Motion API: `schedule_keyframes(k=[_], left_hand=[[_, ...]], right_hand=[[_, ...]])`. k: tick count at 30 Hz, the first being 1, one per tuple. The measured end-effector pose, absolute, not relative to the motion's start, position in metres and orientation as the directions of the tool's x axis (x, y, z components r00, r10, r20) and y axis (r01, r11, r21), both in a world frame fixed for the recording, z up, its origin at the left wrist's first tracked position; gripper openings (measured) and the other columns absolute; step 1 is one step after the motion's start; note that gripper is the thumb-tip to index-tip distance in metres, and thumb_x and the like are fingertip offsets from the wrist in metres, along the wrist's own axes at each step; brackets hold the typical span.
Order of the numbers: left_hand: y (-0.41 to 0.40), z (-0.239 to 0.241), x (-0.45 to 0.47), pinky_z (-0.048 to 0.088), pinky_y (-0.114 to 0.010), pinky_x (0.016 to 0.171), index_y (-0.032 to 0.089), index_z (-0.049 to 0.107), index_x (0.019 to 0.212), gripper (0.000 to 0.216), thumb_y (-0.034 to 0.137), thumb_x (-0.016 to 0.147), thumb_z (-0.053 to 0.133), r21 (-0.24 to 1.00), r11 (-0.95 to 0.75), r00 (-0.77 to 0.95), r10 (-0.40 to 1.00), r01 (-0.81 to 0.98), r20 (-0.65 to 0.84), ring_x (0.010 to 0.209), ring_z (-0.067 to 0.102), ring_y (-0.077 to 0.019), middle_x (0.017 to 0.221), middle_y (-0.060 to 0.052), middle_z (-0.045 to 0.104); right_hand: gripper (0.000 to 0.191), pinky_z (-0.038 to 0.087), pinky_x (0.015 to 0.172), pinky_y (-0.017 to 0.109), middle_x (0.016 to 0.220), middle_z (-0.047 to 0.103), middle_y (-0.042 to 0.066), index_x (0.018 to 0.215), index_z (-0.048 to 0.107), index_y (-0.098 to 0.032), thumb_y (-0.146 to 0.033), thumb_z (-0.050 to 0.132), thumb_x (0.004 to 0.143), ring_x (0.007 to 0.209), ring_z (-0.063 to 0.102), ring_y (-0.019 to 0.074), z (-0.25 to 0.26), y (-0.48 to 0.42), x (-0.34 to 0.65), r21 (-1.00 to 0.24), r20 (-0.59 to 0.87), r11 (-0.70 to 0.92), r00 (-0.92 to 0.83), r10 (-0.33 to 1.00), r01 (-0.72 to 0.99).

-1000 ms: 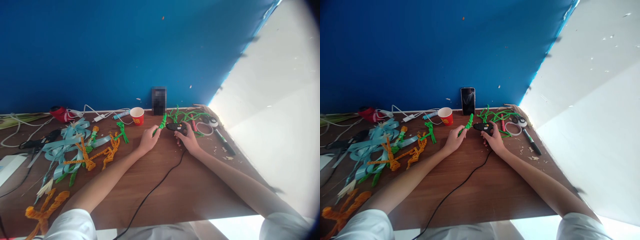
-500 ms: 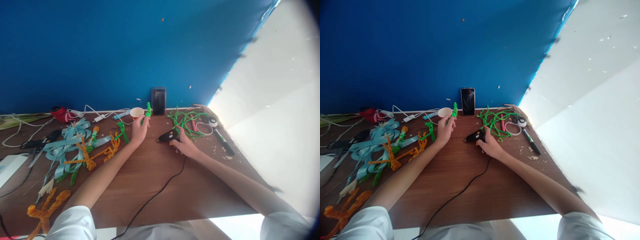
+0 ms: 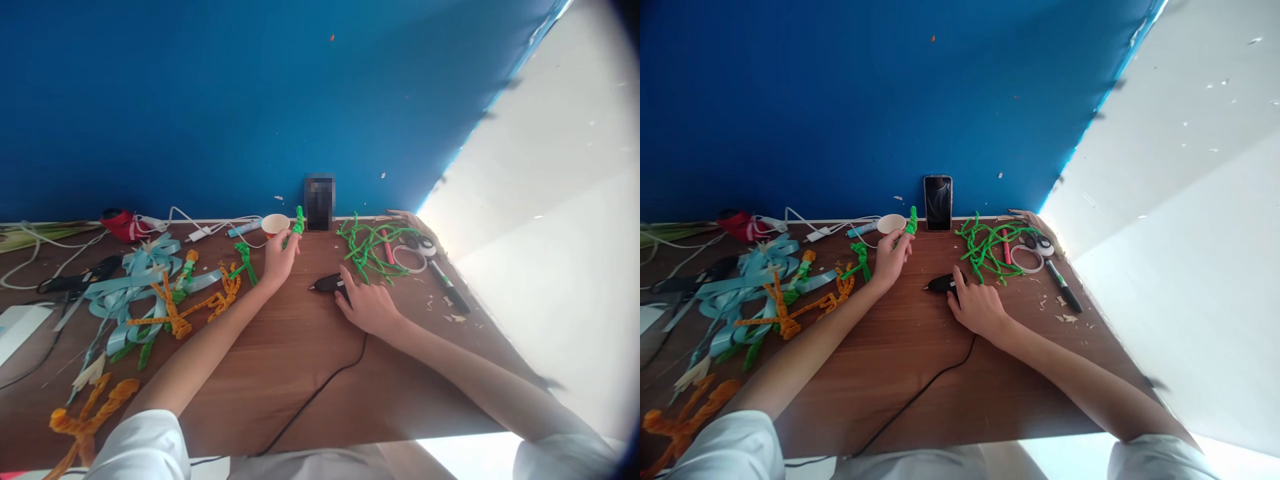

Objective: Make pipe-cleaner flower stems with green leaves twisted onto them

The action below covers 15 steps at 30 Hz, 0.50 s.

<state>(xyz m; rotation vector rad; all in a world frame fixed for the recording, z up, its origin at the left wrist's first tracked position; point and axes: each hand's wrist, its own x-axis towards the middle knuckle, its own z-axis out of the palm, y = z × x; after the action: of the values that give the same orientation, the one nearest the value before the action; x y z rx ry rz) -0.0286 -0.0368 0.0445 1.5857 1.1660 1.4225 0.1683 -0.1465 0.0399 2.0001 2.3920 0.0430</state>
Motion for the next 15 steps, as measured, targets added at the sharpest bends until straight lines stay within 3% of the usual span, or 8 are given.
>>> schedule_keyframes(k=[2,4,7,10,15], left_hand=[[-0.039,0.040,-0.026,0.035,-0.021,0.049,0.018,0.058,0.074,0.025,0.037,0.087,0.049,0.919,-0.347,0.018,0.937,0.187,0.350,0.048,0.045,-0.0086,0.055,0.002,0.050],[-0.040,0.034,-0.024,0.035,-0.021,0.050,0.018,0.059,0.076,0.025,0.037,0.088,0.048,0.912,-0.344,0.043,0.938,0.222,0.343,0.049,0.046,-0.0090,0.055,0.003,0.051],[-0.041,0.026,-0.022,0.036,-0.022,0.053,0.018,0.058,0.077,0.026,0.038,0.089,0.046,0.889,-0.343,0.046,0.937,0.303,0.346,0.051,0.048,-0.0098,0.056,0.003,0.053],[-0.041,0.022,-0.020,0.036,-0.023,0.056,0.018,0.057,0.073,0.026,0.037,0.088,0.047,0.865,-0.342,0.041,0.935,0.367,0.352,0.053,0.049,-0.0104,0.055,0.003,0.054],[-0.041,0.018,-0.019,0.036,-0.023,0.056,0.018,0.057,0.073,0.027,0.037,0.089,0.046,0.855,-0.342,0.064,0.936,0.390,0.346,0.053,0.049,-0.0108,0.054,0.003,0.054]], right_hand=[[0.046,0.037,0.063,0.030,0.082,0.069,0.011,0.130,0.047,-0.017,-0.043,0.031,0.095,0.072,0.065,0.0259,0.039,-0.148,0.169,0.020,0.079,0.195,-0.196,0.977,0.981],[0.035,0.036,0.064,0.029,0.083,0.067,0.011,0.108,0.059,-0.017,-0.038,0.034,0.095,0.076,0.063,0.0231,0.039,-0.149,0.168,-0.034,0.196,0.269,-0.257,0.946,0.963],[0.028,0.036,0.066,0.027,0.085,0.064,0.008,0.094,0.060,-0.018,-0.030,0.034,0.097,0.080,0.059,0.0182,0.041,-0.153,0.164,-0.166,0.291,0.505,-0.447,0.846,0.847],[0.023,0.038,0.070,0.025,0.090,0.061,0.006,0.095,0.059,-0.018,-0.026,0.037,0.097,0.082,0.055,0.0155,0.042,-0.157,0.153,-0.268,0.267,0.701,-0.648,0.713,0.661],[0.017,0.037,0.075,0.030,0.094,0.057,0.007,0.092,0.058,-0.015,-0.026,0.044,0.095,0.081,0.048,0.0172,0.031,-0.161,0.139,-0.153,0.211,0.779,-0.750,0.627,0.608]])
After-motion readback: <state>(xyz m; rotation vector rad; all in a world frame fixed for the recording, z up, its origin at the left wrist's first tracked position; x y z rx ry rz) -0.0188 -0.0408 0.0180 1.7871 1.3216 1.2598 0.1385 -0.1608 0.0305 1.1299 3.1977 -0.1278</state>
